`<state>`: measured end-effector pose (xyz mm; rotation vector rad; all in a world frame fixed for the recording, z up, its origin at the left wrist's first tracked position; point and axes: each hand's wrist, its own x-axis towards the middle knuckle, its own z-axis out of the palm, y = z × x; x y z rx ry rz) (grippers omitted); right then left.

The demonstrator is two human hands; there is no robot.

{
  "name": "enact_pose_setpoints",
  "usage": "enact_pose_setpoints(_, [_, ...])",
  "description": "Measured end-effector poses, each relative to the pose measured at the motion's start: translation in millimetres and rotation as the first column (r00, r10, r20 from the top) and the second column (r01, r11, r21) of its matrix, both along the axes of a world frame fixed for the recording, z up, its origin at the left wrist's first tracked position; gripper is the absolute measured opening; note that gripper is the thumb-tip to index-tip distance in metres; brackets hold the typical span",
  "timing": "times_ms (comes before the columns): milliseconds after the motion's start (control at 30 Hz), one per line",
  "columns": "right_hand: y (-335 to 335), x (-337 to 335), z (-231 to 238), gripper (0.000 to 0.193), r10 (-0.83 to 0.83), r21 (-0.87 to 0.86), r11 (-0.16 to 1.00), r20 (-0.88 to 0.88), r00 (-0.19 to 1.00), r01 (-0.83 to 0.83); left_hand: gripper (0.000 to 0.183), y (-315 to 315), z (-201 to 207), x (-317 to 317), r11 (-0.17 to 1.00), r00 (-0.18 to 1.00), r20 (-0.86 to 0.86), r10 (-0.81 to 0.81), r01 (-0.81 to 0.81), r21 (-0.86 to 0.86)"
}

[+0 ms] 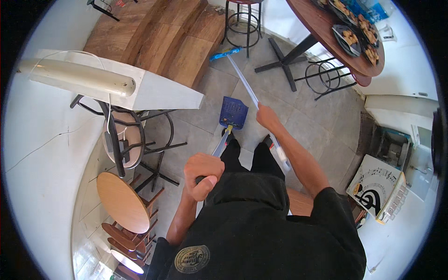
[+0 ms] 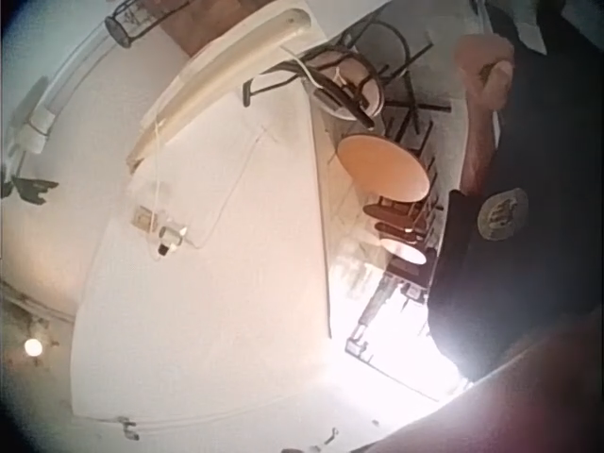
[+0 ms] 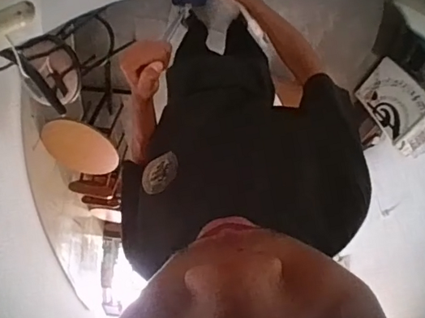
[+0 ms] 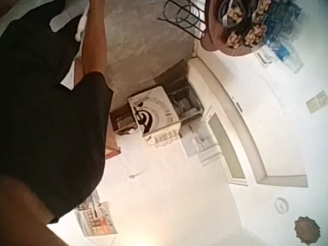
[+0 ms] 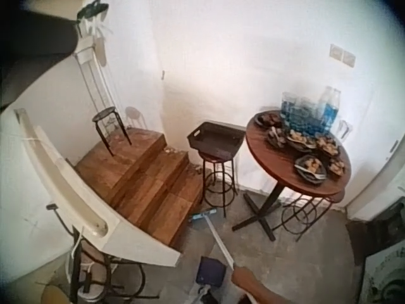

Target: Sweeping the floor of a cafe using a broom and dustpan.

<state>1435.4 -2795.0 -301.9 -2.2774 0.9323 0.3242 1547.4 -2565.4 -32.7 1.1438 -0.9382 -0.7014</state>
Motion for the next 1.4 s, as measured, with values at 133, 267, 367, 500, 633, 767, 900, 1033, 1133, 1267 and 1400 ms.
enact_pose_setpoints(133, [-6.5,31.8,-38.9,0.040,0.002,0.027,1.000,-0.042,0.999,-0.001,0.024,14.9,-1.0,17.7,1.000,1.000,0.001,-0.018,0.018,-0.002])
enact_pose_setpoints(267, [8.6,10.4,-50.2,0.036,0.000,-0.011,1.000,-0.100,0.995,-0.001,0.032,22.1,-8.6,26.5,0.999,1.000,0.003,0.023,-0.023,-0.026])
enact_pose_setpoints(367, [25.4,-20.9,-23.0,0.041,0.051,0.067,0.997,-0.149,0.987,-0.041,0.040,28.2,-14.4,33.8,0.998,0.998,0.014,0.061,-0.060,-0.026])
enact_pose_setpoints(500, [45.0,-45.0,16.0,0.048,0.010,0.067,0.998,-0.109,0.994,-0.003,0.023,33.6,-14.1,47.8,1.000,1.000,0.006,-0.007,0.006,0.022])
enact_pose_setpoints(633, [41.6,-21.9,7.1,0.050,-0.044,0.021,0.999,-0.122,0.992,0.047,0.023,32.1,-14.4,56.5,0.999,0.999,0.015,-0.038,0.037,0.037])
enact_pose_setpoints(767, [38.1,23.5,-39.1,0.050,-0.101,-0.010,0.995,-0.154,0.983,0.101,0.022,27.5,-12.7,60.8,1.000,0.999,-0.033,0.002,-0.002,0.016])
enact_pose_setpoints(900, [56.1,40.2,-83.0,0.053,-0.185,-0.021,0.983,-0.089,0.979,0.184,0.021,26.2,-19.5,61.5,0.999,0.998,-0.029,-0.047,0.048,0.025])
enact_pose_setpoints(1033, [66.5,56.9,-100.7,0.054,-0.276,0.094,0.954,-0.101,0.956,0.285,0.020,25.8,-20.9,60.3,0.996,0.997,-0.006,-0.071,0.072,0.062])
enact_pose_setpoints(1133, [59.0,60.5,-123.2,0.053,-0.234,0.057,0.968,-0.148,0.961,0.245,0.020,17.7,-23.0,62.8,0.994,0.996,-0.009,-0.093,0.093,0.052])
enact_pose_setpoints(1267, [42.1,42.3,-137.0,0.053,-0.137,-0.040,0.990,-0.117,0.984,0.133,0.021,8.4,-21.3,69.9,0.988,0.989,-0.018,-0.147,0.148,0.042])
enact_pose_setpoints(1400, [48.8,-6.8,-101.9,0.054,-0.089,0.034,0.995,-0.199,0.976,0.098,0.040,6.0,-27.4,74.5,0.995,0.996,-0.008,-0.089,0.089,0.039])
